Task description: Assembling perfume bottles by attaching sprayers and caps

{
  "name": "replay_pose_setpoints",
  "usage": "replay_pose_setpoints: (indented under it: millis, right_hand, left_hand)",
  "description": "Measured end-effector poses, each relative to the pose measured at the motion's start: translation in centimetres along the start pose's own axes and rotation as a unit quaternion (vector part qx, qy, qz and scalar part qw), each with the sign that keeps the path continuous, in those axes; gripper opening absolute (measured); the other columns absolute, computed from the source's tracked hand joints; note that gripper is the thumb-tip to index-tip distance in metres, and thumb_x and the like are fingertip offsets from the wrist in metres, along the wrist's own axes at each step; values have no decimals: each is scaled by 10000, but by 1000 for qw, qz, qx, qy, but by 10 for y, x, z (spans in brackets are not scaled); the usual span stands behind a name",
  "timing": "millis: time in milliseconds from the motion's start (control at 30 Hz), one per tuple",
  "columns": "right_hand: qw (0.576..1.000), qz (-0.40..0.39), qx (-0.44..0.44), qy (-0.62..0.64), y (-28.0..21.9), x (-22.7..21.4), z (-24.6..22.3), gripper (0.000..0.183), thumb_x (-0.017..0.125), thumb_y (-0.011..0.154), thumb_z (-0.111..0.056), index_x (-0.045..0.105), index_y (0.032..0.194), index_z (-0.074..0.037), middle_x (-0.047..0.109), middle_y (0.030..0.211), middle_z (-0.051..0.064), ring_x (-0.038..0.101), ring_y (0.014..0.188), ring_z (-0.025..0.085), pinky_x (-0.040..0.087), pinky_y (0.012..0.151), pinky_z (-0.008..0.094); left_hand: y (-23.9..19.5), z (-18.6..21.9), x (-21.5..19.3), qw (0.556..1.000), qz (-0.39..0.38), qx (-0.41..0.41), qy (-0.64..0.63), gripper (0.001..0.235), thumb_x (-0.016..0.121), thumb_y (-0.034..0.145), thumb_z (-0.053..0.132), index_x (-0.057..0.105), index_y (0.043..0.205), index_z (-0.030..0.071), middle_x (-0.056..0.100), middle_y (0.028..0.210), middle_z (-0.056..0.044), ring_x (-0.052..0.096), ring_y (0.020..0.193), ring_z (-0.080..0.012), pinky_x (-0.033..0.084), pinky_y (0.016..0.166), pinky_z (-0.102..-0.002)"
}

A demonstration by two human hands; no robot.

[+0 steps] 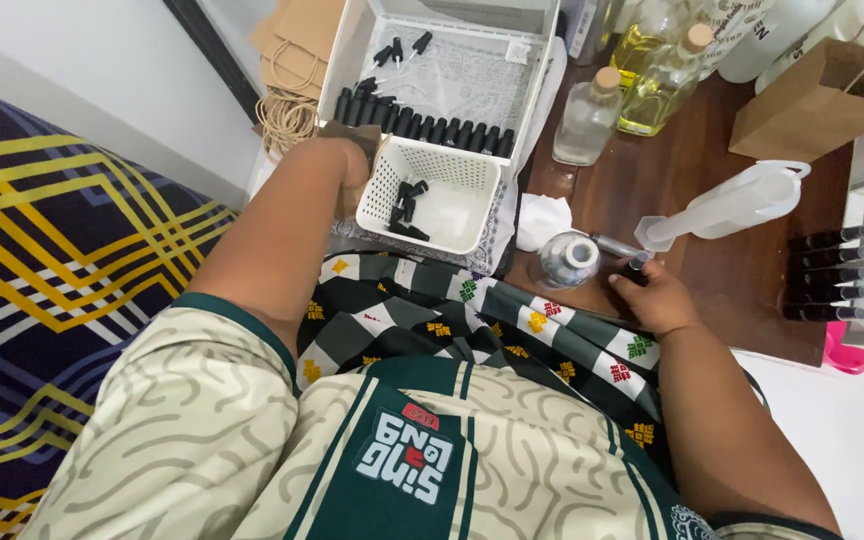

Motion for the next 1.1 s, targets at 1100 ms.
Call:
replay_pose_setpoints:
  millis: [1100]
  right_hand:
    - [1000, -9, 3, -20, 12, 1, 3, 368, 821, 846, -418, 771, 1189, -294, 734, 1201, 155, 642, 1218, 354, 499, 1019, 458]
  left_hand:
    - [-101, 53, -61, 999, -19, -29, -27, 509, 567, 950, 53, 557, 1435, -100, 554, 1472, -298, 486, 1409, -434, 352, 1197, -514]
Point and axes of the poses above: each hand's wrist, its own y-axis towards the middle knuckle, its own x-axis out of the palm, z = x × y, the point moved 8 cm from there along y, towards the middle knuckle
